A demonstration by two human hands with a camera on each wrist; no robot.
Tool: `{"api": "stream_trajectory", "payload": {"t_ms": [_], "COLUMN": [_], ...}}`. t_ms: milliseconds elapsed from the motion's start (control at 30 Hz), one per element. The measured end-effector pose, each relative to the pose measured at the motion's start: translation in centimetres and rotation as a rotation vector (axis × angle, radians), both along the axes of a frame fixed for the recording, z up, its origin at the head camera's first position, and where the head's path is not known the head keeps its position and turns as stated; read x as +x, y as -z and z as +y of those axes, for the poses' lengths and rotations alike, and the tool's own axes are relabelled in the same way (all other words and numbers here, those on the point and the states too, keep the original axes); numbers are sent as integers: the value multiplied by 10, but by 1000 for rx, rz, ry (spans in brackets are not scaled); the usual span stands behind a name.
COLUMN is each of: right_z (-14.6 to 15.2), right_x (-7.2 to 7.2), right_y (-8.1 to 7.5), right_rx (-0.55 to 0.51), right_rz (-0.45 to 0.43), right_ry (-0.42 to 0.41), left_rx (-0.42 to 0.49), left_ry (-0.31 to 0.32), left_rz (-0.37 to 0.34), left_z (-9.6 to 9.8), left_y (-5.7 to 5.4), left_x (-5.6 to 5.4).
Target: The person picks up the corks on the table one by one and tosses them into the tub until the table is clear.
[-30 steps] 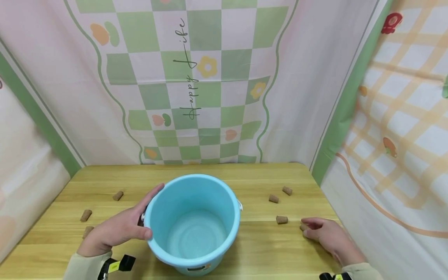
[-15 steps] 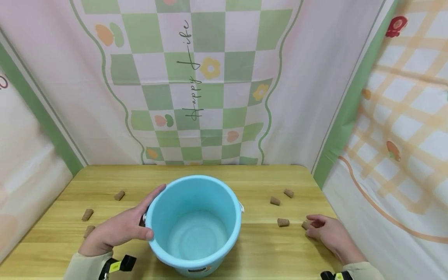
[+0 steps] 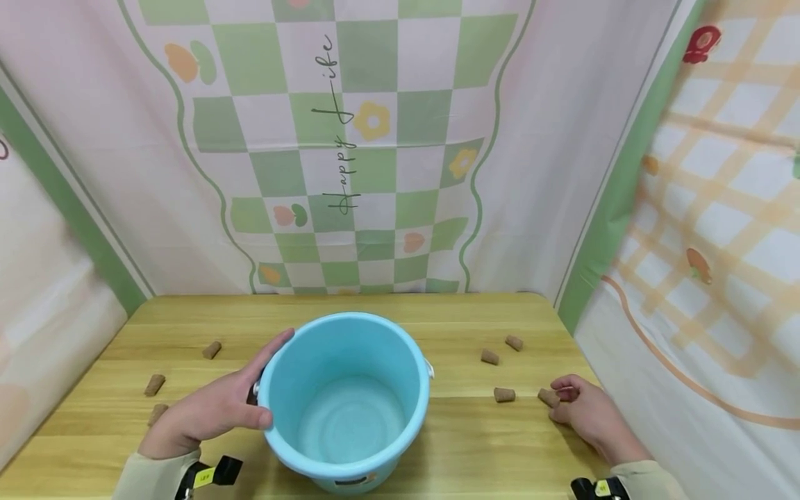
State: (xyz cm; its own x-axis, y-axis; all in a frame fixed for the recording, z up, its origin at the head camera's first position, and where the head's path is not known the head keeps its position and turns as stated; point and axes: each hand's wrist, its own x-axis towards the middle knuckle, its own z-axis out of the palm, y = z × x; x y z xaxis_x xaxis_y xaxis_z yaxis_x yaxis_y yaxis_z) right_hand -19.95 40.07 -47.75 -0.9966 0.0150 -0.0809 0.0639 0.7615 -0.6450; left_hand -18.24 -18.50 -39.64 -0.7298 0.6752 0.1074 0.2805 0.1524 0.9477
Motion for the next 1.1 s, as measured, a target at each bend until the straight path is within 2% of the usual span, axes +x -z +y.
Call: {"api": "stream_trajectory", "payload": {"t_ms": [200, 300, 533, 800, 900, 1100], "right_z": [1, 3, 17, 31, 31, 32], "right_x": [-2, -4, -10, -12, -11, -12], "right_y": [5, 7, 13, 14, 13, 12], "right_rx": [49, 9, -353, -806, -868, -871], "right_rz": [26, -5, -184, -222, -245, -275], "right_ry": [5, 18, 133, 149, 142, 147], "left_rx": [1, -2, 4, 25, 28, 16], "left_ry": [-1, -1, 9, 26, 28, 10], "left_rz": [-14, -18, -7, -21, -22, -16], "left_z": [0, 0, 0, 0, 0, 0], "left_y": [0, 1, 2, 2, 2, 2], "left_x": [1, 0, -1, -2, -2, -2]}}
